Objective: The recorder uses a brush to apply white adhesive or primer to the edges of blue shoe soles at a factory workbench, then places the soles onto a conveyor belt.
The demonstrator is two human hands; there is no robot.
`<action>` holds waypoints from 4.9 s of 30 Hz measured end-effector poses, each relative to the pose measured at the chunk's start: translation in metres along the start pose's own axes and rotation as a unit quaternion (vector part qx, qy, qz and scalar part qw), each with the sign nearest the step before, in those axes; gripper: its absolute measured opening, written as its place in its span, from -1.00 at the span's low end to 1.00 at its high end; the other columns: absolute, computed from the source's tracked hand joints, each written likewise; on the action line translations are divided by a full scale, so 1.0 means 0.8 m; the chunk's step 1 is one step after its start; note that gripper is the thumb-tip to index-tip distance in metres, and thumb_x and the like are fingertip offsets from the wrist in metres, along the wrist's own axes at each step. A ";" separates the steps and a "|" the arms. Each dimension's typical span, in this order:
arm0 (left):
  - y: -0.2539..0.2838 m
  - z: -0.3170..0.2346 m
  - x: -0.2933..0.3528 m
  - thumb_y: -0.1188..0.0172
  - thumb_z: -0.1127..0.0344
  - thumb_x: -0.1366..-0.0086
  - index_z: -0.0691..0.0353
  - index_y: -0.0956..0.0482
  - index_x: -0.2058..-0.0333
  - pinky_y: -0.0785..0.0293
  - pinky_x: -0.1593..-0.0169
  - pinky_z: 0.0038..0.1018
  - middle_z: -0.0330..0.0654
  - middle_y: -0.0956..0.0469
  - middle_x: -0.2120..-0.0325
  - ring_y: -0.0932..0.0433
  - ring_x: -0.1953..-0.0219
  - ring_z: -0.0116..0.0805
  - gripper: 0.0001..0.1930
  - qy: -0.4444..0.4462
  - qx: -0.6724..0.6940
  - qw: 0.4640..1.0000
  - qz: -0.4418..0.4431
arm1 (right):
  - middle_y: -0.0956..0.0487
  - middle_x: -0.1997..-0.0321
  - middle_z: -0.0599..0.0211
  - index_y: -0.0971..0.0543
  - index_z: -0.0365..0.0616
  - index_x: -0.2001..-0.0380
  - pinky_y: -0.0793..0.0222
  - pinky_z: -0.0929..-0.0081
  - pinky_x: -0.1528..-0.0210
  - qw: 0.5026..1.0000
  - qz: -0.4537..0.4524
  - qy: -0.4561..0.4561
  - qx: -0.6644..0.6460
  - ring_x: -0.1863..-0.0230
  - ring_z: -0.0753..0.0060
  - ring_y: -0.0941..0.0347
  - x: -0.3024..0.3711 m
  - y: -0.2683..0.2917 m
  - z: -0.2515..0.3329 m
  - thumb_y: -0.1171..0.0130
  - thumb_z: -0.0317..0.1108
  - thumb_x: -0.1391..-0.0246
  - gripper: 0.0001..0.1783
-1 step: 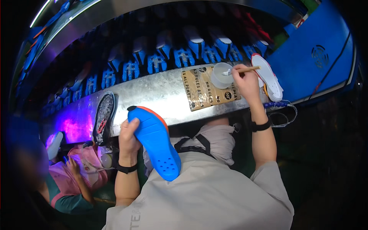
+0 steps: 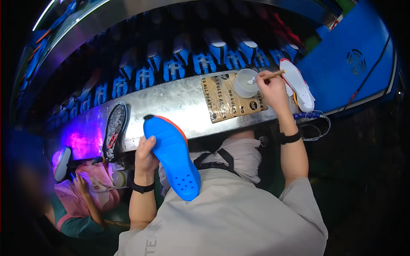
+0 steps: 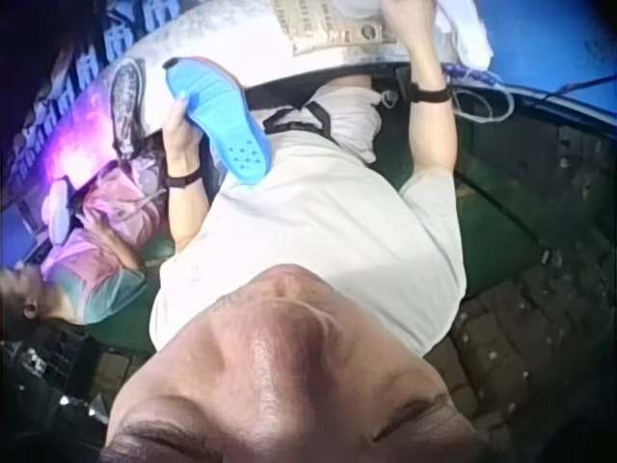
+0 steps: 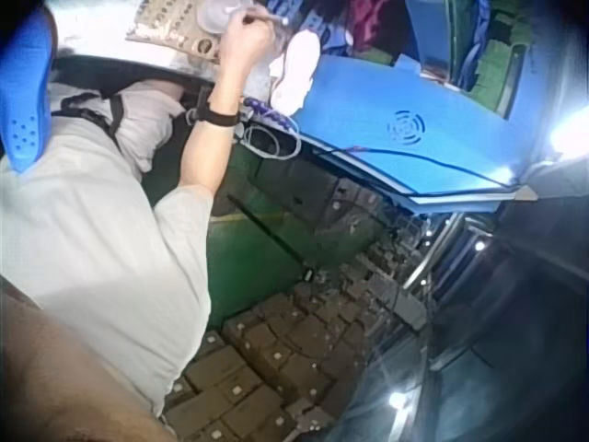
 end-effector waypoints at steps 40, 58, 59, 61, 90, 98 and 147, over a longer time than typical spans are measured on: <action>-0.036 -0.001 0.033 -0.25 0.22 -0.27 0.39 0.03 -0.44 -0.36 -0.31 -0.30 0.02 -0.36 -0.27 -0.44 -0.25 -0.22 -0.11 0.126 0.066 0.974 0.178 | -0.64 0.43 0.24 -0.68 -0.26 0.36 -0.39 0.44 0.28 0.945 0.103 0.136 -0.280 0.38 0.39 -0.49 0.080 -0.074 0.156 -0.26 -0.53 -0.04 -0.92; -0.040 -0.025 0.024 -0.27 0.22 -0.25 0.42 0.00 -0.44 -0.36 -0.30 -0.30 0.01 -0.39 -0.25 -0.46 -0.23 -0.21 -0.10 0.022 -0.020 0.989 0.147 | -0.59 0.54 0.32 -0.65 -0.23 0.46 -0.32 0.42 0.30 0.882 0.250 0.251 -0.311 0.49 0.38 -0.45 0.104 -0.053 0.186 -0.24 -0.52 0.09 -0.94; -0.040 -0.027 0.023 -0.24 0.23 -0.27 0.41 0.01 -0.44 -0.38 -0.29 -0.30 0.01 -0.39 -0.25 -0.47 -0.22 -0.21 -0.12 0.016 -0.011 0.990 0.141 | -0.59 0.54 0.31 -0.65 -0.23 0.46 -0.32 0.42 0.31 0.881 0.252 0.253 -0.310 0.49 0.37 -0.45 0.104 -0.054 0.187 -0.25 -0.52 0.09 -0.94; -0.037 -0.032 0.022 -0.21 0.24 -0.29 0.40 0.03 -0.45 -0.41 -0.28 -0.29 0.02 -0.39 -0.25 -0.47 -0.22 -0.21 -0.13 0.001 -0.008 0.991 0.132 | -0.59 0.54 0.31 -0.65 -0.24 0.46 -0.32 0.41 0.33 0.876 0.252 0.263 -0.314 0.48 0.35 -0.46 0.102 -0.055 0.191 -0.25 -0.52 0.08 -0.94; -0.004 -0.444 -0.196 -0.09 0.02 -0.47 0.53 -0.35 -0.19 -0.66 0.04 -0.15 0.26 -0.51 -0.06 -0.64 0.02 0.09 -0.39 -0.326 -0.200 0.920 -0.082 | -0.57 0.17 0.29 -0.57 -0.32 0.14 -0.44 0.58 0.08 0.916 0.036 -0.096 -0.387 0.20 0.53 -0.50 0.141 -0.099 0.054 -0.11 -0.45 -0.29 -0.83; 0.262 -0.646 -0.226 -0.18 0.33 -0.25 0.32 -0.38 -0.16 -0.57 0.47 -0.42 -0.16 -0.57 0.42 -0.58 0.52 -0.42 -0.50 -0.263 -0.358 0.720 -0.533 | -0.54 0.21 0.34 -0.57 -0.31 0.16 -0.42 0.60 0.11 0.917 0.009 -0.116 -0.381 0.21 0.55 -0.48 0.160 -0.082 0.042 -0.12 -0.45 -0.28 -0.84; -0.020 0.016 0.037 -0.29 0.27 -0.23 0.37 -0.05 -0.41 -0.38 -0.32 -0.22 0.05 -0.41 -0.22 -0.48 -0.23 -0.13 -0.14 0.129 0.094 0.980 0.117 | -0.67 0.29 0.22 -0.67 -0.24 0.28 -0.45 0.48 0.24 0.989 -0.001 0.089 -0.117 0.32 0.39 -0.58 0.043 -0.014 0.084 -0.25 -0.45 -0.13 -0.88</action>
Point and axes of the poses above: each hand's wrist, its own x-axis away from the middle knuckle, its own y-axis out of the back of the hand, z = x × y, the point moved 2 cm from there along -x, towards the middle knuckle
